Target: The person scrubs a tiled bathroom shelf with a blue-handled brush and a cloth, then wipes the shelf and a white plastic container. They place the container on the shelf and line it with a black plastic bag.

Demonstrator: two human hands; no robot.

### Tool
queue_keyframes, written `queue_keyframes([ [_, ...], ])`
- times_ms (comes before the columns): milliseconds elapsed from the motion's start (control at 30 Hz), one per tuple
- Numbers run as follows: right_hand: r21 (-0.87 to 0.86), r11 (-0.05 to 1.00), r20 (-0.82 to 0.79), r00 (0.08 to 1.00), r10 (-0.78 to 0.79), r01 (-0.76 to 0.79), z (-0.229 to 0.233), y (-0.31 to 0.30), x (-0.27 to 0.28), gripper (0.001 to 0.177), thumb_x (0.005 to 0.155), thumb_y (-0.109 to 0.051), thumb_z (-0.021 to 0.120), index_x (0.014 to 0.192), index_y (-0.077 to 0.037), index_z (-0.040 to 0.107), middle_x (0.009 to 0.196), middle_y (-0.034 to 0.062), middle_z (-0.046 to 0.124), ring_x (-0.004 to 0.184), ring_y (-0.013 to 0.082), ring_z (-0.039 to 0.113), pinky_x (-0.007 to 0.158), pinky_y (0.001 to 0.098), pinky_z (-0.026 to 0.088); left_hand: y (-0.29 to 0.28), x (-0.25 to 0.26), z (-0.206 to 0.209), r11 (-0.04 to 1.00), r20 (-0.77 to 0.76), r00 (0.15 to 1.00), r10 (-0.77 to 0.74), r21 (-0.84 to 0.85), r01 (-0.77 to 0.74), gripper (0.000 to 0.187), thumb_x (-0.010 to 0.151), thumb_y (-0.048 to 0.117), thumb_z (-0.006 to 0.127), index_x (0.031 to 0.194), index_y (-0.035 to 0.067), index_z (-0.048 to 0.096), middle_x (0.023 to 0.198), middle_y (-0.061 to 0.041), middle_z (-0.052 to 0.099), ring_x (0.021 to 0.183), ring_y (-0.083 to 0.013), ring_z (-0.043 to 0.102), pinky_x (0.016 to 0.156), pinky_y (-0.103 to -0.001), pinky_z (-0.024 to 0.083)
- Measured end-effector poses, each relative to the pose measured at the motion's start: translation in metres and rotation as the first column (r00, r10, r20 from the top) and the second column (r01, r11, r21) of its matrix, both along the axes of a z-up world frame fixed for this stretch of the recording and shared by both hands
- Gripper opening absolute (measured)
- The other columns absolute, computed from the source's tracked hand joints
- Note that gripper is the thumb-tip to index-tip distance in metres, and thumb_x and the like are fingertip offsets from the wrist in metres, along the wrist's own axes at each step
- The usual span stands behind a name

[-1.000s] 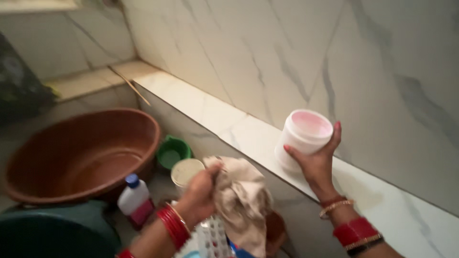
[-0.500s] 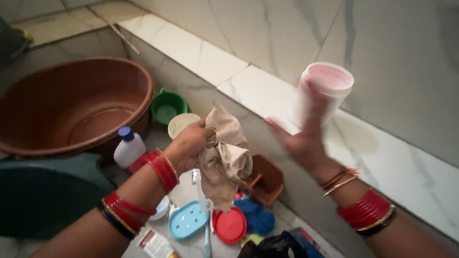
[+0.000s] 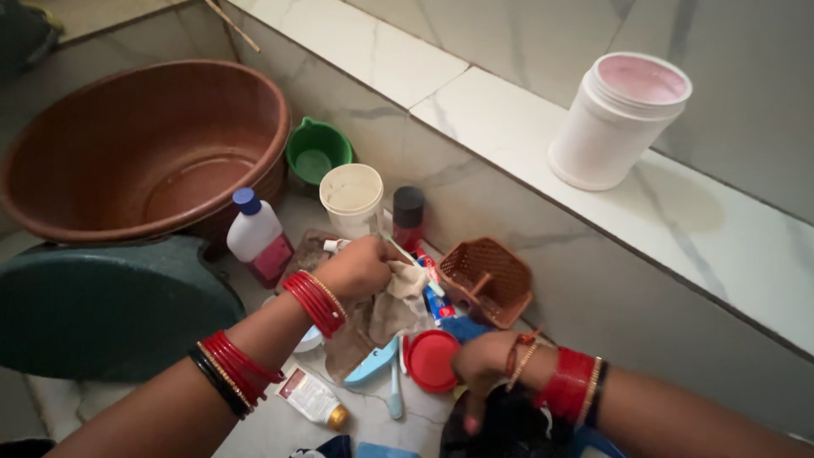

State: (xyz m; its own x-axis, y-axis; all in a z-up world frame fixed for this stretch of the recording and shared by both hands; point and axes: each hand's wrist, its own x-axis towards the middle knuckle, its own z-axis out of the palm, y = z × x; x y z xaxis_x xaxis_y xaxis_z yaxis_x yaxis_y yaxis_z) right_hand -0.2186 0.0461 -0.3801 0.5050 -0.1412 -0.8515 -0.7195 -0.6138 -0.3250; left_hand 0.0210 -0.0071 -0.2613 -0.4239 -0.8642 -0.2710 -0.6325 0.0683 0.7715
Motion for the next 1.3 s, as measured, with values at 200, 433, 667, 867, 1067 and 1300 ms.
queue_keyframes([
  [200, -0.016, 0.999, -0.278, 0.960, 0.025, -0.031, 0.010, 0.017, -0.031, 0.067, 0.058, -0.036, 0.094, 0.115, -0.009, 0.071, 0.115, 0.0116, 0.076, 0.103, 0.0316, 0.071, 0.086, 0.0454, 0.058, -0.003, 0.002, -0.012, 0.998, 0.037, 0.997, -0.065, 0.016, 0.065, 0.042, 0.076, 0.000, 0.057, 0.111, 0.009, 0.078, 0.101, -0.016, 0.079, 0.095, -0.0238, 0.076, 0.087, -0.034, 0.057],
  [433, -0.005, 0.973, 0.096, 0.968, -0.230, 0.232, 0.077, 0.003, -0.028, 0.038, 0.072, -0.015, 0.081, 0.108, -0.008, 0.069, 0.096, 0.0118, 0.074, 0.090, 0.0266, 0.073, 0.074, 0.0419, 0.057, -0.012, 0.005, -0.038, 0.988, 0.392, 0.909, -0.142, 0.006, 0.151, 0.027, 0.082, 0.014, 0.067, 0.106, 0.007, 0.077, 0.101, -0.021, 0.075, 0.096, -0.0337, 0.074, 0.087, -0.041, 0.057],
  [667, 0.221, 0.856, 0.278, 0.811, -0.514, 0.466, 0.167, 0.000, -0.004, 0.021, 0.083, -0.009, 0.072, 0.103, -0.003, 0.069, 0.082, 0.0060, 0.073, 0.067, 0.0132, 0.071, 0.059, 0.0300, 0.057, -0.017, 0.014, -0.066, 0.926, 0.665, 0.698, -0.265, -0.028, 0.377, 0.023, 0.079, 0.016, 0.070, 0.093, 0.000, 0.076, 0.099, -0.025, 0.072, 0.096, -0.0374, 0.072, 0.085, -0.044, 0.058],
  [867, 0.065, 0.793, 0.427, 0.701, -0.571, 0.606, 0.223, -0.008, -0.007, 0.017, 0.084, -0.010, 0.071, 0.100, -0.003, 0.072, 0.078, 0.0041, 0.075, 0.058, 0.0141, 0.070, 0.053, 0.0292, 0.056, -0.018, 0.018, -0.048, 0.941, 0.679, 0.701, -0.218, -0.045, 0.336, 0.023, 0.082, 0.015, 0.066, 0.097, -0.001, 0.075, 0.100, -0.026, 0.073, 0.098, -0.0383, 0.072, 0.086, -0.046, 0.058],
  [1067, 0.016, 0.696, 0.423, 0.626, -0.655, 0.718, 0.231, -0.012, 0.001, 0.021, 0.089, -0.016, 0.067, 0.108, -0.006, 0.067, 0.082, 0.0112, 0.076, 0.065, 0.0208, 0.072, 0.056, 0.0403, 0.058, -0.022, 0.008, -0.057, 0.985, 0.469, 0.883, -0.024, -0.138, 0.100, 0.028, 0.084, 0.019, 0.065, 0.105, 0.005, 0.077, 0.107, -0.024, 0.072, 0.104, -0.0389, 0.070, 0.094, -0.045, 0.054],
  [1300, -0.407, 0.777, 0.386, 0.862, -0.329, 0.480, 0.187, -0.027, 0.006, 0.044, 0.086, -0.034, 0.072, 0.122, -0.010, 0.065, 0.113, 0.0173, 0.071, 0.109, 0.0344, 0.069, 0.094, 0.0447, 0.054, -0.040, 0.017, -0.187, 0.774, 0.218, 0.750, 0.625, -0.046, -0.632, 0.066, 0.076, 0.030, 0.078, 0.137, 0.010, 0.059, 0.134, -0.021, 0.062, 0.126, -0.0354, 0.059, 0.105, -0.042, 0.048],
])
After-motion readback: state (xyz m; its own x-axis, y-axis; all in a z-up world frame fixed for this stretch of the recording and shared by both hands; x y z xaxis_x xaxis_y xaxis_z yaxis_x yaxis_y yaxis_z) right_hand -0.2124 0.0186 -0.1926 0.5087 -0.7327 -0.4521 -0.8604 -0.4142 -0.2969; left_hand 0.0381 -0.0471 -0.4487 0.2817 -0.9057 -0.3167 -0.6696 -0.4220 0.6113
